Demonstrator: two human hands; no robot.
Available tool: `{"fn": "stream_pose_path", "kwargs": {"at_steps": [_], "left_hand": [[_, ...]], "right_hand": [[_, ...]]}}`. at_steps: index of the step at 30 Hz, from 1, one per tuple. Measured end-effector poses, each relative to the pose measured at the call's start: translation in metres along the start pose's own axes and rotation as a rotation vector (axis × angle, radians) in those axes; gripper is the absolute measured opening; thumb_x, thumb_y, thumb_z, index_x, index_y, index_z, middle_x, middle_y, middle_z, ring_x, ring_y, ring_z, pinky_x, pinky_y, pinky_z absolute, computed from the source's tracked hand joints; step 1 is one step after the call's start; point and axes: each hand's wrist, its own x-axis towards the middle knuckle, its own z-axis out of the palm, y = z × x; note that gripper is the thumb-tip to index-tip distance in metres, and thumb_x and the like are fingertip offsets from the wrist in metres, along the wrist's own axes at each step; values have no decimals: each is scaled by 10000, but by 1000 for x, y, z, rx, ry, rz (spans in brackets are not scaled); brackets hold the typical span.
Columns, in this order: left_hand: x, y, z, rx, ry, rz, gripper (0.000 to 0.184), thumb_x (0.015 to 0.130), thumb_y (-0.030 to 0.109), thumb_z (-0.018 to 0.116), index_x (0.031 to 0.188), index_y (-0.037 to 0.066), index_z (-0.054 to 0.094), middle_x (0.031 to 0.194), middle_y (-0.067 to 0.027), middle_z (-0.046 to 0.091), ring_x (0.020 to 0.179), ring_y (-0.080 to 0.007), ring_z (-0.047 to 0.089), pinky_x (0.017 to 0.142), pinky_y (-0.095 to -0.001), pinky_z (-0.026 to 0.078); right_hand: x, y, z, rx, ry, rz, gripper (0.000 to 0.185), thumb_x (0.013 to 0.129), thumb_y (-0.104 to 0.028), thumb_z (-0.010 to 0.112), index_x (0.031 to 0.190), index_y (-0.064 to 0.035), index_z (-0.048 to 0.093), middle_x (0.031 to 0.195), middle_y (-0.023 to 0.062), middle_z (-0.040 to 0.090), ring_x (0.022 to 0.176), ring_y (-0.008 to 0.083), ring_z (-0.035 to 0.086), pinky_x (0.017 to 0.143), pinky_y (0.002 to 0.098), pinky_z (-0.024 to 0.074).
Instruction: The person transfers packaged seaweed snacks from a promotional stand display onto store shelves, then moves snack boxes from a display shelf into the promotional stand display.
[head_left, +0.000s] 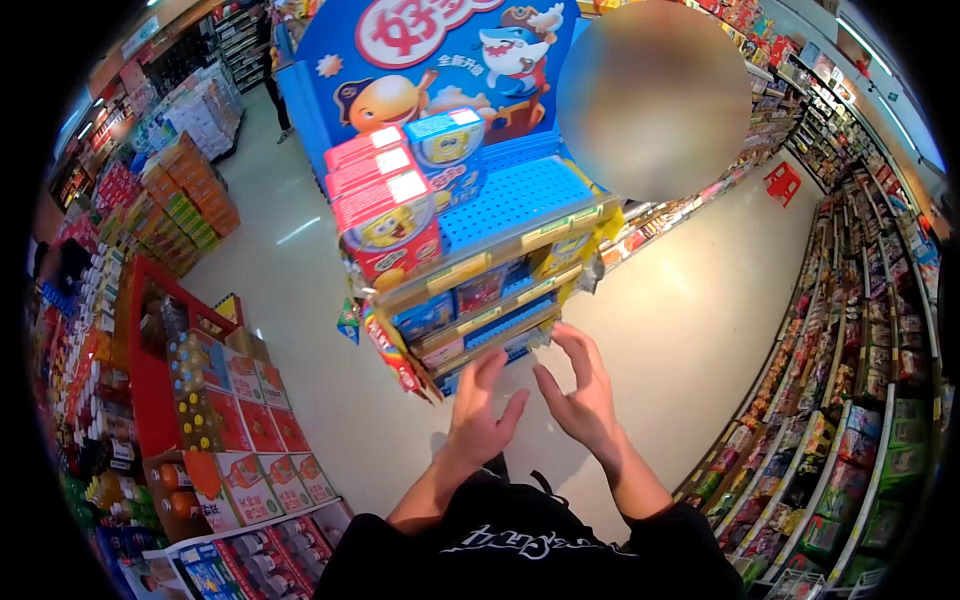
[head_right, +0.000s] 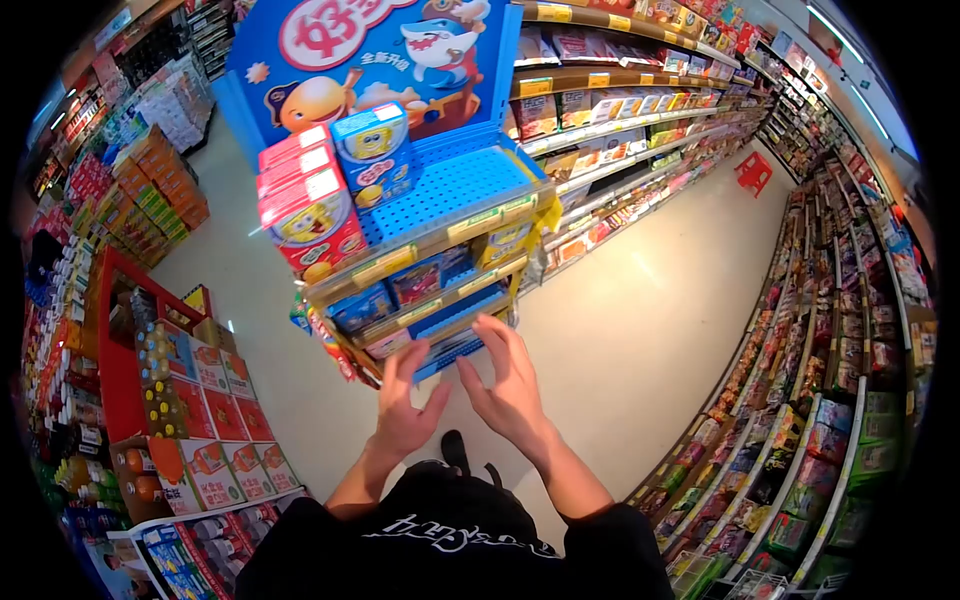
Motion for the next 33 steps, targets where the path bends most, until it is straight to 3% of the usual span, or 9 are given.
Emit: {"fn": "stream_pose_path", "kwargs": {"at_steps": [6, 9, 15, 22, 24, 26, 29, 32, 33], "left_hand": [[89, 27, -5, 53, 176, 182, 602, 890, 103, 748, 1424, -36, 508, 1458, -236, 532, 1329, -379, 540, 1103, -442, 448], [121, 30, -2, 42, 230, 140, 710, 879, 67, 745, 1493, -64, 414, 1531, -266, 437, 1403, -415, 470, 1152, -465, 399], [162, 38, 9, -142, 312, -54, 861, 965, 179, 699, 1597, -76, 173, 1640, -263, 240, 1523, -358, 278, 1227, -486, 266], [196, 30, 31, 50, 453, -192, 885, 988, 259, 686, 1591, -103, 148, 1648, -316, 187, 1545, -405, 219, 1257, -478, 196], [203, 23, 34, 154, 493, -182, 897, 991, 275, 678, 1590, -112, 135, 1653, -337, 156, 1556, -427, 183, 1260, -477, 176], [213, 23, 39, 214, 544, -167, 910, 985, 273, 683, 1587, -123, 128, 1645, -346, 168, 1552, -433, 192, 1259, -480, 175], [230, 25, 49, 293, 598, -161, 897, 968, 269, 689, 1559, -156, 166, 1604, -378, 228, 1508, -482, 269, 1242, -493, 217], [236, 21, 65, 503, 615, -140, 873, 928, 211, 718, 1567, -118, 223, 1552, -349, 312, 1459, -465, 355, 1212, -482, 288], [237, 29, 68, 540, 627, -111, 884, 915, 219, 730, 1564, -120, 233, 1543, -362, 315, 1451, -489, 357, 1213, -487, 290]], "right_hand": [[104, -2, -17, -90, 112, -230, 496, 877, -72, 756, 1332, 18, 581, 1307, 224, 601, 1174, 420, 604, 1001, 469, 509], [155, 3, -15, -60, 142, -279, 485, 882, -87, 738, 1331, 16, 587, 1294, 230, 594, 1163, 424, 593, 998, 485, 498], [232, 31, 1, -130, -73, -255, 678, 927, -198, 722, 1521, -30, 440, 1391, 234, 556, 1234, 437, 552, 1042, 483, 464], [271, 29, 15, -92, -288, -300, 697, 923, -238, 724, 1521, -29, 432, 1433, 218, 555, 1229, 428, 567, 1047, 470, 472], [274, 40, 11, -38, -227, -328, 694, 914, -253, 725, 1504, -27, 438, 1430, 213, 562, 1224, 414, 575, 1028, 477, 482], [274, 50, 3, -3, -215, -314, 663, 911, -241, 725, 1464, 3, 455, 1422, 203, 579, 1239, 397, 575, 1035, 466, 480], [272, 62, -13, 145, -298, -278, 640, 932, -188, 695, 1480, 16, 438, 1401, 265, 576, 1262, 454, 560, 1058, 490, 462], [266, 67, -24, 270, -407, -133, 646, 944, -112, 637, 1529, 23, 396, 1352, 323, 580, 1226, 492, 578, 1045, 491, 458], [264, 64, -27, 356, -380, -111, 664, 936, -81, 630, 1545, 24, 385, 1354, 306, 588, 1257, 429, 587, 1042, 457, 467]]}}
